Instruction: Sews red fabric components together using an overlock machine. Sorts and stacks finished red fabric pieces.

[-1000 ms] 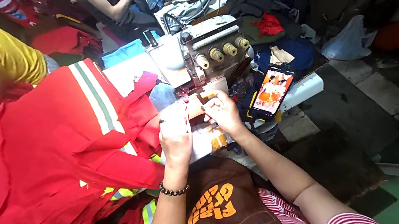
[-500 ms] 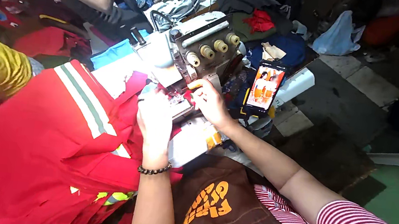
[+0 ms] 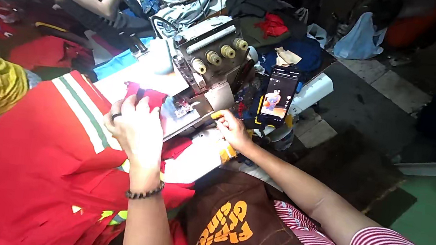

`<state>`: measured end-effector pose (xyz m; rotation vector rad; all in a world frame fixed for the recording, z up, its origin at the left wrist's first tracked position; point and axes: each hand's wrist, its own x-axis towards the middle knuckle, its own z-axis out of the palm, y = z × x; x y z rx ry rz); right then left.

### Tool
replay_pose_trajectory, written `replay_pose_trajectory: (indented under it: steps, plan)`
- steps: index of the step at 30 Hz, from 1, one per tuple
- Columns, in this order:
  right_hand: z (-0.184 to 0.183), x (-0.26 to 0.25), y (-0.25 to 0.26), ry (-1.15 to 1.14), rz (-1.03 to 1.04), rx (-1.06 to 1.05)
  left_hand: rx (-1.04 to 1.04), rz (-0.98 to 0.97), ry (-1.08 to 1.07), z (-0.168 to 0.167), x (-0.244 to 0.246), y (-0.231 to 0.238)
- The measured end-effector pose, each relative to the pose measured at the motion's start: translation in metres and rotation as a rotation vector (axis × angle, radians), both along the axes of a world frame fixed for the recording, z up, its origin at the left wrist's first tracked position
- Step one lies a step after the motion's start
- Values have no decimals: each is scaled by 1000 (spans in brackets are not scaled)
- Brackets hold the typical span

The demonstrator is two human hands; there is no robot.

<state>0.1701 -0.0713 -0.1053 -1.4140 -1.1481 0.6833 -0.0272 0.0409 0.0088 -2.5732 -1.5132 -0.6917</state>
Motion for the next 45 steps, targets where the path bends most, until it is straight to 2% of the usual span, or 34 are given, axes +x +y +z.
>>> replay_pose_trajectory:
  steps: [4,8,11,14,18,22,27,30,32,34,36,38,39,42,45]
  plan:
    - [2,1,-6,-14,16,15,90,1,-166,17,-61,-52]
    - [2,1,-5,-20,7,21,12,99,-237,22,-148,-69]
    - [4,0,-5,-17,6,34,-61,63,-206,19,-177,-74]
    - [5,-1,-7,-13,-8,52,-98,15,-133,2,-173,-66]
    - [2,-1,-7,-31,-6,65,-73,166,-109,-11,-162,-40]
    - [3,0,-7,-21,3,43,-57,208,-70,-8,-161,-12]
    - [4,1,-7,-6,11,29,-195,267,-191,0,-170,10]
    - [4,0,-9,-20,19,37,-395,210,-60,10,-181,12]
    - [4,0,-10,-21,24,39,-381,169,-12,13,-178,9]
    - [4,0,-10,-22,20,44,-314,220,-191,16,-179,6]
    - [3,0,-9,-24,13,42,-251,394,-424,12,-183,7]
    - [3,0,-8,-34,6,44,-179,550,-518,7,-188,12]
    - [3,1,-6,-39,4,50,-133,561,-531,5,-193,13]
    - [-1,1,-3,-26,-12,39,-31,437,-462,9,-196,1]
    - [-9,-1,-2,-17,-19,31,-163,157,-331,9,-189,-29]
